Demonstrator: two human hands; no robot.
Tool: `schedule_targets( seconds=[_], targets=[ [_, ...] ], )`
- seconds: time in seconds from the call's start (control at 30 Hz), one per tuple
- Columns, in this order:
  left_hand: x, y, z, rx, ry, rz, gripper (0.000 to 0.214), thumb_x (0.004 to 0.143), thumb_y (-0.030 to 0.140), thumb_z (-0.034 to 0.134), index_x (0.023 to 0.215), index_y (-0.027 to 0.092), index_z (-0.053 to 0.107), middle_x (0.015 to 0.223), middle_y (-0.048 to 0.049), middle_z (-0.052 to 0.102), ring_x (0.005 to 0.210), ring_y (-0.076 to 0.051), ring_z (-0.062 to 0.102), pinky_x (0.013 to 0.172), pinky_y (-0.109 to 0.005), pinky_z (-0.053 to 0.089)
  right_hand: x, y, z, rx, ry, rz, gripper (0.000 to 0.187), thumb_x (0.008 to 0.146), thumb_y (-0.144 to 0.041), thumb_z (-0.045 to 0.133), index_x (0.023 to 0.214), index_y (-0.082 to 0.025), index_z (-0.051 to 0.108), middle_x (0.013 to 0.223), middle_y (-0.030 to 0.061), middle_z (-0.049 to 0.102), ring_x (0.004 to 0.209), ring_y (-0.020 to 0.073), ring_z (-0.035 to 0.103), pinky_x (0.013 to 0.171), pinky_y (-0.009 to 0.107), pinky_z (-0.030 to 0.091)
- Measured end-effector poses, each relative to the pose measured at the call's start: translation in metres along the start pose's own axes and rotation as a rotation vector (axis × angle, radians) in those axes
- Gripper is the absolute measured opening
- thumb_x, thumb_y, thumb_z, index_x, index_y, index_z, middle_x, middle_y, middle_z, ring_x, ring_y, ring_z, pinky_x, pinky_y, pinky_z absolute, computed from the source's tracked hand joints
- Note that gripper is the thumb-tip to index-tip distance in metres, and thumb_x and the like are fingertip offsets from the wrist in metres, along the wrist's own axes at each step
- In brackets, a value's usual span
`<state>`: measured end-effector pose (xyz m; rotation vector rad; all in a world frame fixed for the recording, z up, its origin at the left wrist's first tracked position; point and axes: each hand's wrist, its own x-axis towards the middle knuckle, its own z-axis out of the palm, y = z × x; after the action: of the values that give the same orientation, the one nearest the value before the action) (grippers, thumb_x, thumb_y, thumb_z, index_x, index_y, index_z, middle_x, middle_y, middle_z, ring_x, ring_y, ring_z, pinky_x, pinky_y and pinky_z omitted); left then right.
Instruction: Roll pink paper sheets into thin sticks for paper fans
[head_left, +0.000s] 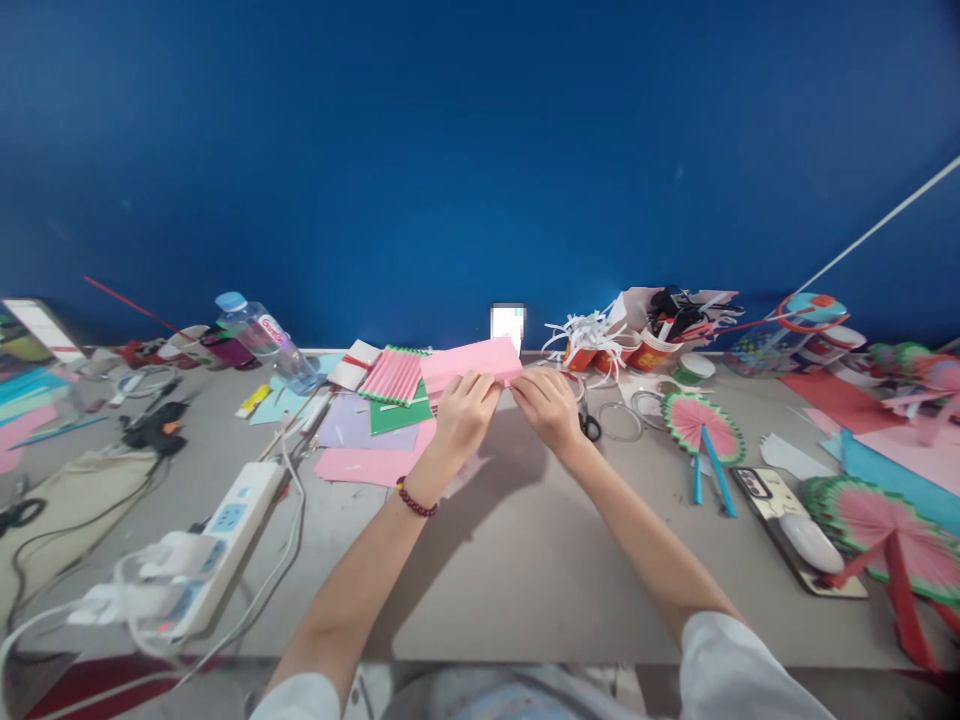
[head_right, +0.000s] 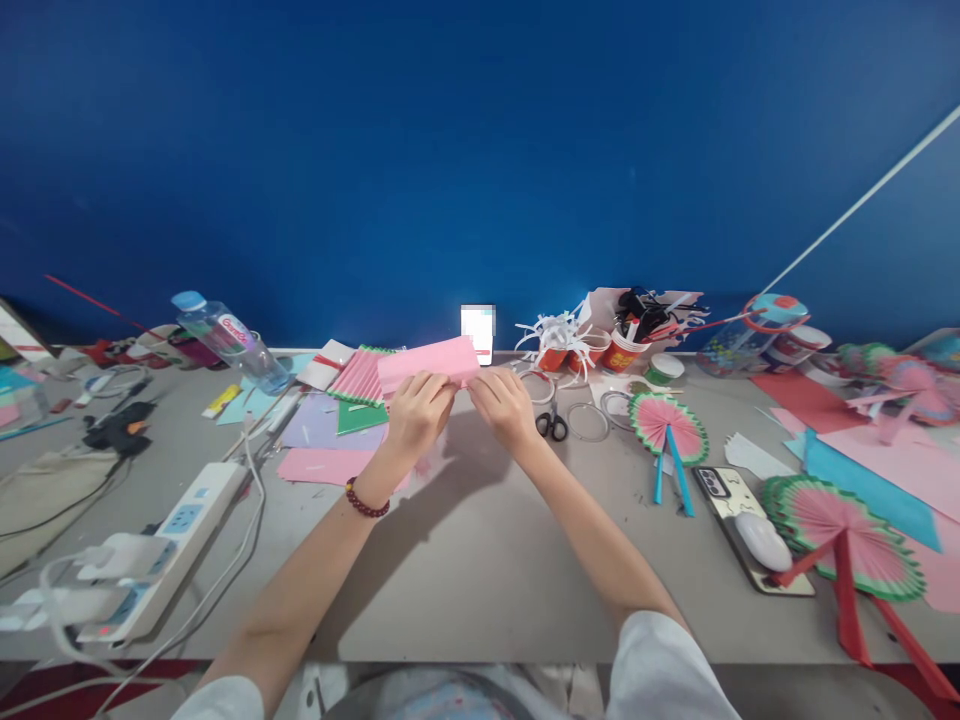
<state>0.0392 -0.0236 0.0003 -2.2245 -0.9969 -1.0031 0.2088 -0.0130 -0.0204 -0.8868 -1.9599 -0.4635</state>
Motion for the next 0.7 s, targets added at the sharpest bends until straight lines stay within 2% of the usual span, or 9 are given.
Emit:
schedule_targets(
  seconds=[0.23, 0.43, 0.53, 0.7],
  targets=[
    [0.0009, -0.0017, -0.0015, -0.021, 0.009, -0.040, 0.017, 0.089, 0.012, 0.047, 0.078, 0.016, 0.060, 0.077, -0.0046, 0.062, 0.074, -0.017, 0.052, 0.063, -0.031, 0.035, -0.0003, 0.0028, 0.0000, 0.025, -0.012, 0.033, 0.017, 0.089, -0.017, 0.050, 0.101, -0.020, 0.062, 0.092, 0.0087, 0.067, 0.093, 0.0210, 0.059, 0.083, 0.036, 0.047],
    [0.0009, 0.0005, 0.0008, -0.039, -0.031, -0.038, 0.018, 0.090, 0.012, 0.045, 0.083, 0.015, 0.061, 0.079, -0.0058, 0.062, 0.075, -0.018, 0.053, 0.064, -0.031, 0.036, -0.0004, 0.0042, -0.0010, 0.005, 0.001, -0.007, 0.015, 0.088, -0.014, 0.051, 0.092, -0.018, 0.064, 0.085, 0.0076, 0.068, 0.087, 0.0199, 0.059, 0.077, 0.033, 0.046],
    [-0.0003, 0.0014, 0.0038, -0.044, -0.044, -0.025, 0.019, 0.091, 0.014, 0.044, 0.088, 0.015, 0.063, 0.080, -0.0063, 0.062, 0.076, -0.018, 0.053, 0.065, -0.032, 0.036, 0.0004, 0.0044, -0.0025, -0.012, -0.033, -0.038, 0.016, 0.089, -0.014, 0.051, 0.090, -0.019, 0.066, 0.083, 0.0073, 0.067, 0.083, 0.0187, 0.060, 0.073, 0.032, 0.044],
    [-0.0011, -0.0004, 0.0068, -0.117, -0.029, -0.056, 0.022, 0.092, 0.018, 0.044, 0.084, 0.016, 0.064, 0.078, -0.0056, 0.063, 0.075, -0.017, 0.054, 0.065, -0.030, 0.039, 0.0029, 0.0100, -0.0030, 0.061, -0.109, -0.044, 0.015, 0.090, -0.019, 0.051, 0.095, -0.018, 0.065, 0.089, 0.0081, 0.069, 0.085, 0.0190, 0.062, 0.077, 0.033, 0.047]
  ],
)
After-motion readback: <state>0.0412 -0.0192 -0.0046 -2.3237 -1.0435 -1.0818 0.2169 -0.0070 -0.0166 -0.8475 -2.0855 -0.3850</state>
